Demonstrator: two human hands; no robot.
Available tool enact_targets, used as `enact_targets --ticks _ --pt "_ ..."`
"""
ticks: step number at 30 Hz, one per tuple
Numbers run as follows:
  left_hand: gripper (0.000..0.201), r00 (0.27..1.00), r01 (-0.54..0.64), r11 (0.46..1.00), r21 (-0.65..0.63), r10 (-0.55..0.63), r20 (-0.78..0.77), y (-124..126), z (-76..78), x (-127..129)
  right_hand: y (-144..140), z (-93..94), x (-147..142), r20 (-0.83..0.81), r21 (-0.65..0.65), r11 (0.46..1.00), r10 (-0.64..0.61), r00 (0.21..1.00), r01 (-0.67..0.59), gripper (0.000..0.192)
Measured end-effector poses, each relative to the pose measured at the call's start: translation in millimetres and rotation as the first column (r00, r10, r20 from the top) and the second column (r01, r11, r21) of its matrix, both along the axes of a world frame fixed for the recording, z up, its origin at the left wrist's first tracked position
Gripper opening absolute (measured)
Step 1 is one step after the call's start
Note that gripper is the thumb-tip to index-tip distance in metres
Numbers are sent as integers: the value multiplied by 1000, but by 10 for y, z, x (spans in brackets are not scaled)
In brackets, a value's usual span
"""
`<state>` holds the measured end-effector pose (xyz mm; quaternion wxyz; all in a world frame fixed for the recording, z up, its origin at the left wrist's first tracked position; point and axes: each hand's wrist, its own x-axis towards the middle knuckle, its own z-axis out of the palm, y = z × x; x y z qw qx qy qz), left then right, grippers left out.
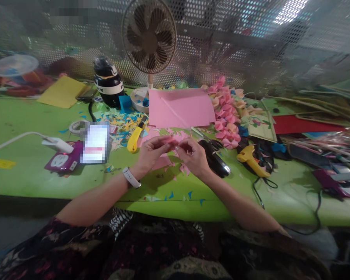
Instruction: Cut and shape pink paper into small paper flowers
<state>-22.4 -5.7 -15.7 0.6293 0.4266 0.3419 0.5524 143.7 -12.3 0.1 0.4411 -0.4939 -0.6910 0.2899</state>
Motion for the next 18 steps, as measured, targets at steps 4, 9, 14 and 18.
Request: enact_targets --ticks 4,9,14,18 --pt "74 999 36 998 -60 -38 -38 15 -9 -42 22 8 24 -23 -76 997 -7 1000 5 12" --pt "71 991 55 996 -65 -62 -121 24 -24 -64 35 12 34 -16 -70 997 -12 1000 11 15" --pt "64 985 106 993 -55 -113 -129 30 -25 -67 63 -18 46 9 26 999 -29 1000 28 16" --pt "63 985 117 992 -54 -123 -125 42 -34 -67 90 -69 55 -31 -19 1000 -11 999 11 19"
